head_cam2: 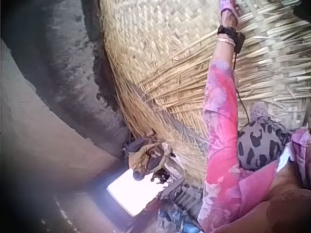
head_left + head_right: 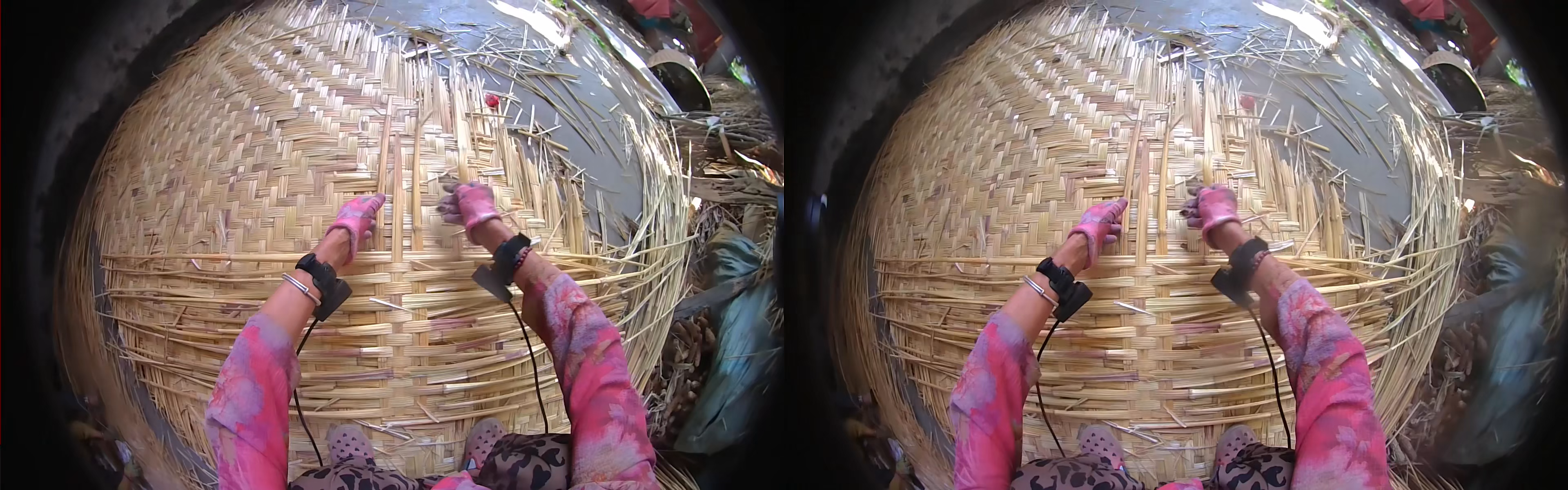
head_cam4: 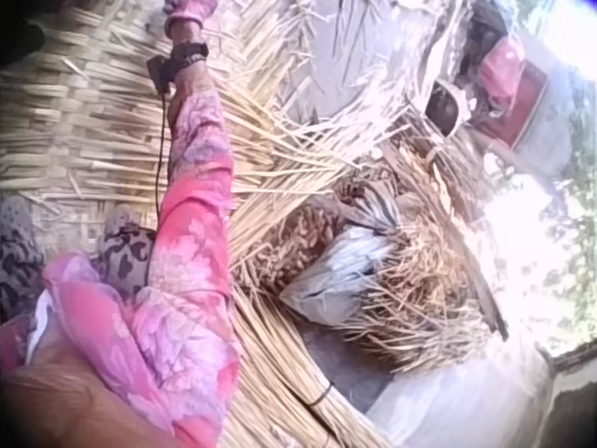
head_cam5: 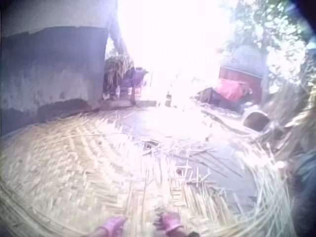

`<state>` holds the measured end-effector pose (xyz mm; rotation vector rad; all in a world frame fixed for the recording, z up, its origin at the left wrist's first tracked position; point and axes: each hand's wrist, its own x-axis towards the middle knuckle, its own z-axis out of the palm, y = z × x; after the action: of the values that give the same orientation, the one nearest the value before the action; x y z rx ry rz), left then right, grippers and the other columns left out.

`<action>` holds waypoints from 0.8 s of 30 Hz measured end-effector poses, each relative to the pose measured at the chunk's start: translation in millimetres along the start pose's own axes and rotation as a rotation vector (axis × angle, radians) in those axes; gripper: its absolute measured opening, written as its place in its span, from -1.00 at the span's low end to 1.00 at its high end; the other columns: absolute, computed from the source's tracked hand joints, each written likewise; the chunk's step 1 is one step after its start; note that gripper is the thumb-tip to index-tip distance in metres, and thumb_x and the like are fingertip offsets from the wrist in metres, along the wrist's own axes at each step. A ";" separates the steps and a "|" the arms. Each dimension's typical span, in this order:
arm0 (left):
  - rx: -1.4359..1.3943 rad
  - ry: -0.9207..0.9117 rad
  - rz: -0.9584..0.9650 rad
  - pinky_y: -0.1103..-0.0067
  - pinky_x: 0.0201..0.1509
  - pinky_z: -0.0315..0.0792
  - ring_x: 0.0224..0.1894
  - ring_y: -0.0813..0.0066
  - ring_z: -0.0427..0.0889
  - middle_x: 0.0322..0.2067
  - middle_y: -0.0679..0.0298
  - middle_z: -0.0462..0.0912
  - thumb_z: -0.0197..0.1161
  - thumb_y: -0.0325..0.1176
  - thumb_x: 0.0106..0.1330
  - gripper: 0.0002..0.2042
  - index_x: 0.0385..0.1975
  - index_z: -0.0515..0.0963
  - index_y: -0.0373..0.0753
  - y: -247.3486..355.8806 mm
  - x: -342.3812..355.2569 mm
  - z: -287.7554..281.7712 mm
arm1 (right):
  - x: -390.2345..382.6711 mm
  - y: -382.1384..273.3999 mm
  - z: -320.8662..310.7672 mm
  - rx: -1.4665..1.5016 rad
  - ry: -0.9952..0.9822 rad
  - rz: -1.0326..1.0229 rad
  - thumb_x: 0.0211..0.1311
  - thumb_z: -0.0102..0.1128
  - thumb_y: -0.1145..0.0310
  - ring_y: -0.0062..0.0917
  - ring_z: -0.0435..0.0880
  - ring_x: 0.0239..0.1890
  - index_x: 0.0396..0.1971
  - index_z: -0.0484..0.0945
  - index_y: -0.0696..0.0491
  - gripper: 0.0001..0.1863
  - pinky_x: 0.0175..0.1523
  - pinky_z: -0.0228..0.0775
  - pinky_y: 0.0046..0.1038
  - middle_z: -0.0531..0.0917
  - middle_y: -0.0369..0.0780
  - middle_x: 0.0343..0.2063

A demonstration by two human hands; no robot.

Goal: Weaving bamboo strips into a large mat on the floor.

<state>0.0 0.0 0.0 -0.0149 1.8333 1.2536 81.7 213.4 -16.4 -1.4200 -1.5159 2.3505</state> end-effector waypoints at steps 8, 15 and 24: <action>-0.784 -0.339 0.300 0.51 -0.27 0.50 -0.35 0.50 0.52 -0.30 0.35 0.52 0.03 -0.13 0.36 -0.71 -0.10 0.43 -0.19 12.6 27.2 9.7 | 14.5 18.7 25.3 0.063 0.169 -0.060 0.26 -0.01 0.38 -0.49 0.60 -0.47 -0.21 0.44 0.03 -0.86 -0.48 0.47 -0.45 0.61 -0.22 -0.41; -0.805 -0.602 0.284 0.18 -0.07 0.49 -0.07 0.11 0.51 0.00 0.26 0.40 0.15 -0.10 0.26 -0.61 0.03 0.37 -0.11 29.3 15.6 5.7 | -26.2 -23.3 15.6 -0.292 -0.479 -0.193 0.20 0.05 0.32 -0.61 0.60 -0.47 -0.26 0.55 0.01 -0.83 -0.42 0.52 -0.51 0.61 -0.30 -0.45; -1.128 -0.387 0.384 0.06 0.04 0.36 0.03 0.28 0.41 -0.07 0.33 0.45 0.10 -0.22 0.31 -0.65 0.10 0.36 0.06 10.2 20.8 2.2 | -40.5 -37.3 25.0 -0.739 -0.492 -0.179 0.16 0.13 0.34 -0.61 0.53 -0.62 -0.32 0.61 0.12 -0.81 -0.49 0.43 -0.50 0.56 -0.31 -0.64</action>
<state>-15.8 15.8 -6.4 -0.0375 0.6399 2.2289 72.5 197.4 41.1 -0.6850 -2.7041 2.2181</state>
